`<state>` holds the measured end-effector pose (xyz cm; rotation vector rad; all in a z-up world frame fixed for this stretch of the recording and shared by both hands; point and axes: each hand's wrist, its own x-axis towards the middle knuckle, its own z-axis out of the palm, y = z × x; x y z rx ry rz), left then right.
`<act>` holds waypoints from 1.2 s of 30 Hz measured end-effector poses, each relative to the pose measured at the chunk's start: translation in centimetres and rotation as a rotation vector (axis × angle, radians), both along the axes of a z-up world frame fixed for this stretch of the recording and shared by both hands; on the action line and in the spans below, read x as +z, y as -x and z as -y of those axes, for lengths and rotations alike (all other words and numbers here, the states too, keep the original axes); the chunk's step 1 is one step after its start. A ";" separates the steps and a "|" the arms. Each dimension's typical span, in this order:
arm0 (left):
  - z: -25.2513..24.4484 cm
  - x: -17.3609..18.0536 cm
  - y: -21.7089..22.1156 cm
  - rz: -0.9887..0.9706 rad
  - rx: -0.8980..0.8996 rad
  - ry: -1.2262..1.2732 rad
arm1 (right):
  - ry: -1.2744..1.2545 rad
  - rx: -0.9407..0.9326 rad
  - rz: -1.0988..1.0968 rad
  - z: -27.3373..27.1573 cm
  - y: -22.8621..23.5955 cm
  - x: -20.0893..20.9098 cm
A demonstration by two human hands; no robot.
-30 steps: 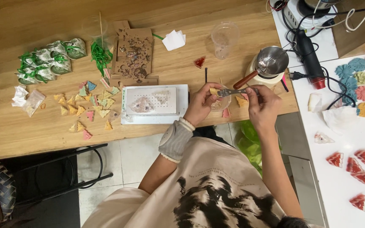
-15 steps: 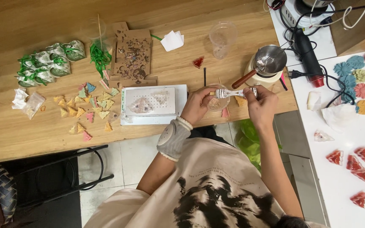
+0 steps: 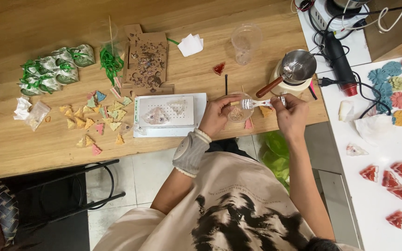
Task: Decorating and assembling small triangular wax pieces using a brush and a thin wooden stick at a workbench.
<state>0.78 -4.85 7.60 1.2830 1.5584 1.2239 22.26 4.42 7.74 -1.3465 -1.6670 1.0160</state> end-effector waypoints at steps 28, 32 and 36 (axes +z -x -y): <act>-2.4 -3.9 0.6 0.487 0.034 0.088 | 0.535 -0.508 -0.276 -2.0 -13.3 -11.4; -2.7 -1.9 -0.2 -0.273 0.050 -0.059 | 0.592 -0.557 -0.245 -2.5 -15.4 -17.7; -2.6 -2.1 -0.3 -0.139 0.043 -0.024 | 0.501 -0.404 -0.155 -3.8 -16.2 -22.7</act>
